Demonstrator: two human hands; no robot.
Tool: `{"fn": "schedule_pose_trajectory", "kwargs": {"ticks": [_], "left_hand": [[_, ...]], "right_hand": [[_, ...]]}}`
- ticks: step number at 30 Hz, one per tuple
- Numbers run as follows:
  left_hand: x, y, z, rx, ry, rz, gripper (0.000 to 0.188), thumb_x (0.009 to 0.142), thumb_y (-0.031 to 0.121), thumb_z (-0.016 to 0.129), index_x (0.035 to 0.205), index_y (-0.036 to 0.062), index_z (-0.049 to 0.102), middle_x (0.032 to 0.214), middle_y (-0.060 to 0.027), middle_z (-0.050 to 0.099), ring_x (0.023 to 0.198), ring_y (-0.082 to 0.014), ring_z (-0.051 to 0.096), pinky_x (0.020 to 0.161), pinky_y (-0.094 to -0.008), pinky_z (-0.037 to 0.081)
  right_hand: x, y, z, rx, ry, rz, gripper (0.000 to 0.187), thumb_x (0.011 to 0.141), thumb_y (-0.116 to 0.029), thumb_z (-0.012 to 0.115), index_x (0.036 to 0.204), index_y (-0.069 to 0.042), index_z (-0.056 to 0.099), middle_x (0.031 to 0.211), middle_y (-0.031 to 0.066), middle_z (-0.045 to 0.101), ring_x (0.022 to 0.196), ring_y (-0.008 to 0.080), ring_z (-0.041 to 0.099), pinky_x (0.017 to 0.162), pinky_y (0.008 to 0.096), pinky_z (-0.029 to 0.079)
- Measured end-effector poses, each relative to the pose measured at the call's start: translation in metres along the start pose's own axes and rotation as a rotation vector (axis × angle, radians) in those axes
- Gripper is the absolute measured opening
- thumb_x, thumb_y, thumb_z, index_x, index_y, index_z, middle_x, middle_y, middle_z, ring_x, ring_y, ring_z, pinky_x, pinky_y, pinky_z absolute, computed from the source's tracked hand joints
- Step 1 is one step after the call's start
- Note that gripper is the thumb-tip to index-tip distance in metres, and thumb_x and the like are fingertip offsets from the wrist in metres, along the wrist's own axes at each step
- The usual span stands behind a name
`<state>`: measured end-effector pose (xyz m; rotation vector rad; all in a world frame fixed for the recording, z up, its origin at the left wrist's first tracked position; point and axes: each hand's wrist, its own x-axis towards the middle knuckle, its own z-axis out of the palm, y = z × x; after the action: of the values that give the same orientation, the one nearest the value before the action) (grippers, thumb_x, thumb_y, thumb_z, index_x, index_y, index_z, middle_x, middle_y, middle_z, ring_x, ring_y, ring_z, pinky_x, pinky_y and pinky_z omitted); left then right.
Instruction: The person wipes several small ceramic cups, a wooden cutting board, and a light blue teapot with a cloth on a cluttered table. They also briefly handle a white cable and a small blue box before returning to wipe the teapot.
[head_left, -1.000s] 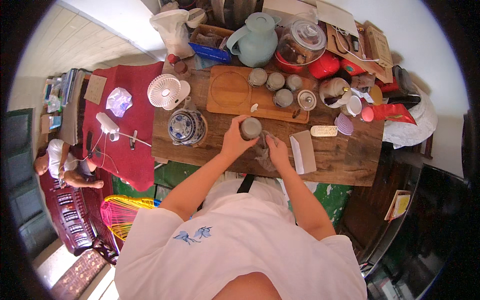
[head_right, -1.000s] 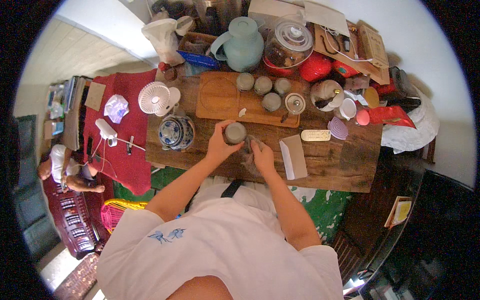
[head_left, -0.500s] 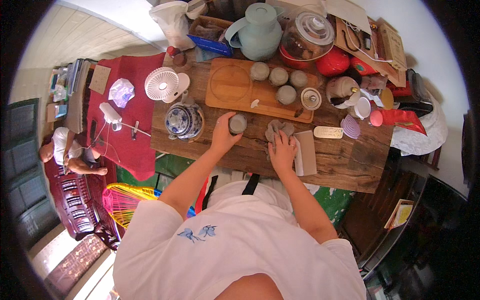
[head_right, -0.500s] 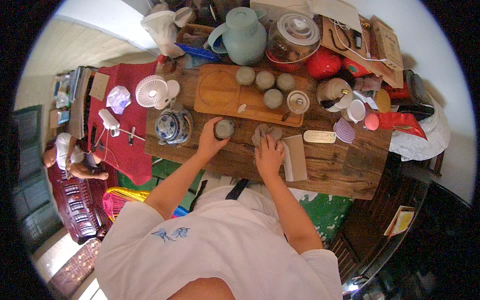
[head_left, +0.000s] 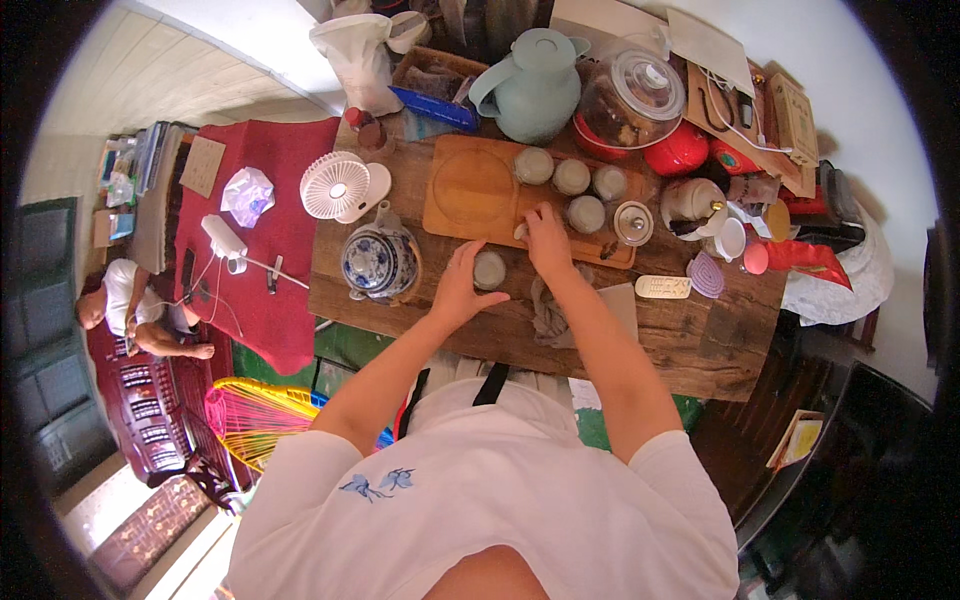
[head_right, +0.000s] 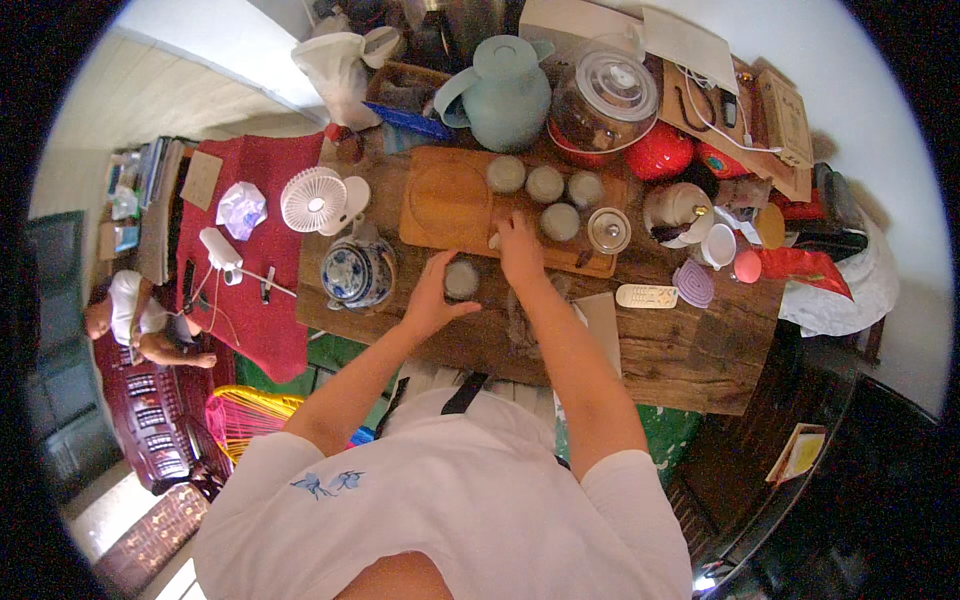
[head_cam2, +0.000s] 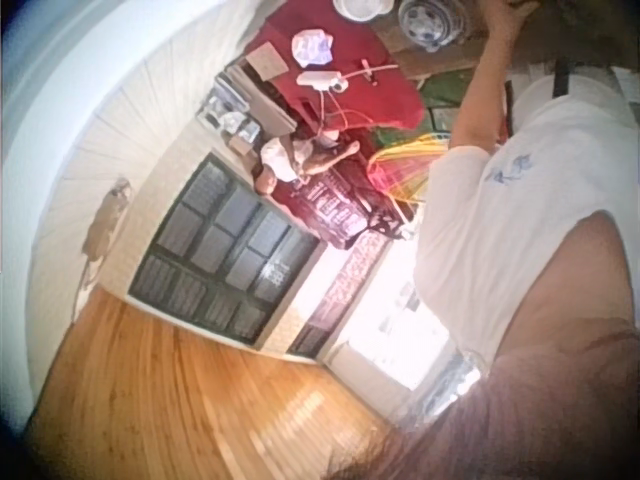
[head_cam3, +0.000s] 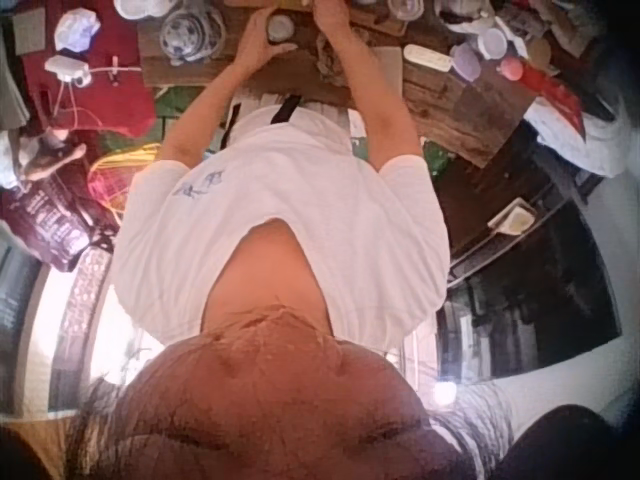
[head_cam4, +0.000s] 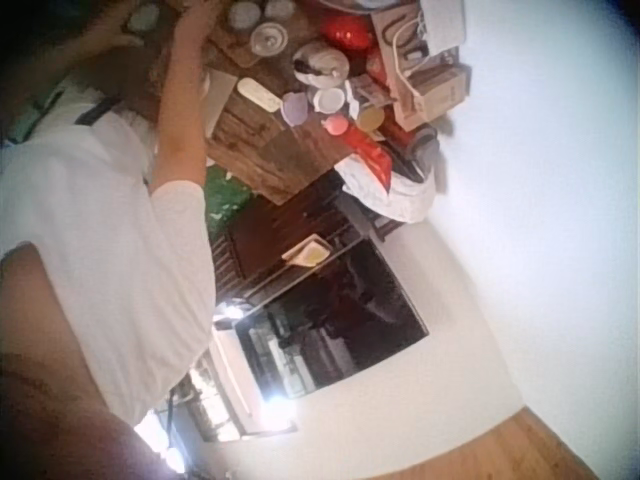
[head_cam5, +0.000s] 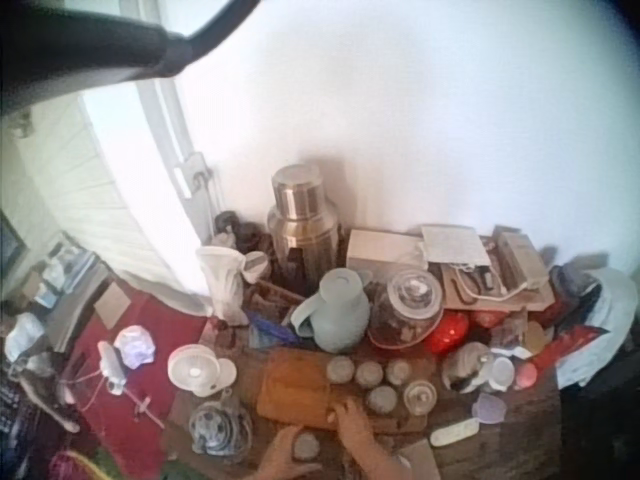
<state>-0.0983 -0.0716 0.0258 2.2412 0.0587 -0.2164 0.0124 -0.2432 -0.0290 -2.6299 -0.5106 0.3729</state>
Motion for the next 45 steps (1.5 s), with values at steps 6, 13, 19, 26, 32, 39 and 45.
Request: {"fn": "schedule_pose_trajectory", "kwargs": {"ticks": [6, 13, 19, 26, 32, 39, 45], "left_hand": [[0.007, -0.013, -0.001, -0.043, -0.052, -0.049, 0.07, 0.087, 0.034, 0.07, 0.14, 0.0035, 0.036, 0.144, -0.0216, 0.03, 0.13, -0.0413, 0.038, 0.105, -0.0463, 0.036], [0.024, -0.009, -0.001, 0.267, 0.097, 0.183, 0.053, 0.09, 0.028, 0.066, 0.133, 0.0067, 0.044, 0.141, -0.0212, 0.03, 0.127, -0.042, 0.034, 0.104, -0.0525, 0.032], [0.033, 0.059, 0.005, -0.048, -0.004, 0.28, 0.039, 0.092, 0.03, 0.064, 0.119, 0.0035, 0.054, 0.119, -0.0132, 0.052, 0.109, -0.0294, 0.051, 0.092, -0.0451, 0.041], [-0.03, 0.146, 0.105, -0.403, -1.163, -0.472, 0.027, 0.09, 0.031, 0.068, 0.104, 0.0088, 0.065, 0.094, 0.0002, 0.062, 0.085, -0.0122, 0.059, 0.076, -0.029, 0.045], [-0.136, 0.194, 0.253, -0.308, -1.436, -0.456, 0.021, 0.088, 0.023, 0.071, 0.105, 0.0101, 0.066, 0.094, 0.0009, 0.065, 0.085, -0.0104, 0.061, 0.068, -0.0227, 0.045], [-0.282, 0.305, 0.419, -0.117, -1.476, 0.042, 0.013, 0.089, 0.014, 0.069, 0.1, 0.0071, 0.065, 0.088, -0.0013, 0.066, 0.083, -0.0109, 0.062, 0.067, -0.0234, 0.049], [-0.385, 0.389, 0.524, -0.083, -1.636, 0.885, 0.007, 0.084, 0.001, 0.07, 0.09, 0.001, 0.068, 0.089, -0.0066, 0.069, 0.08, -0.0148, 0.067, 0.068, -0.027, 0.054]], "right_hand": [[0.016, -0.003, -0.013, -0.063, -0.185, -0.027, 0.032, 0.086, -0.003, 0.052, 0.118, -0.003, 0.054, 0.126, 0.0193, 0.051, 0.104, 0.04, 0.058, 0.084, 0.0468, 0.051], [-0.005, -0.001, -0.012, 0.001, 0.016, -0.043, 0.025, 0.086, -0.007, 0.053, 0.11, -0.006, 0.059, 0.096, 0.0159, 0.064, 0.092, 0.0373, 0.063, 0.076, 0.0451, 0.051], [-0.121, -0.036, -0.071, 0.643, 0.493, 0.337, 0.018, 0.075, 0.001, 0.068, 0.091, -0.004, 0.063, 0.091, 0.01, 0.064, 0.083, 0.0279, 0.063, 0.074, 0.0339, 0.051], [-0.341, -0.012, -0.062, 0.632, 0.858, 0.551, 0.01, 0.072, 0.001, 0.072, 0.08, -0.004, 0.069, 0.095, 0.0077, 0.066, 0.087, 0.0207, 0.064, 0.081, 0.0328, 0.051], [-0.513, 0.025, -0.034, 0.784, 1.019, 0.788, 0.009, 0.076, 0.0, 0.072, 0.083, -0.004, 0.069, 0.095, 0.0063, 0.065, 0.087, 0.0172, 0.064, 0.076, 0.0295, 0.053], [-0.704, 0.093, -0.018, 1.349, 1.439, 1.07, 0.017, 0.093, -0.018, 0.059, 0.097, -0.001, 0.063, 0.084, 0.0043, 0.066, 0.073, 0.0127, 0.061, 0.064, 0.0271, 0.05], [-0.837, 0.112, -0.025, 1.939, 1.51, 1.062, 0.024, 0.097, -0.028, 0.057, 0.096, -0.005, 0.063, 0.078, 0.001, 0.061, 0.067, 0.0084, 0.055, 0.059, 0.0221, 0.043]]}}
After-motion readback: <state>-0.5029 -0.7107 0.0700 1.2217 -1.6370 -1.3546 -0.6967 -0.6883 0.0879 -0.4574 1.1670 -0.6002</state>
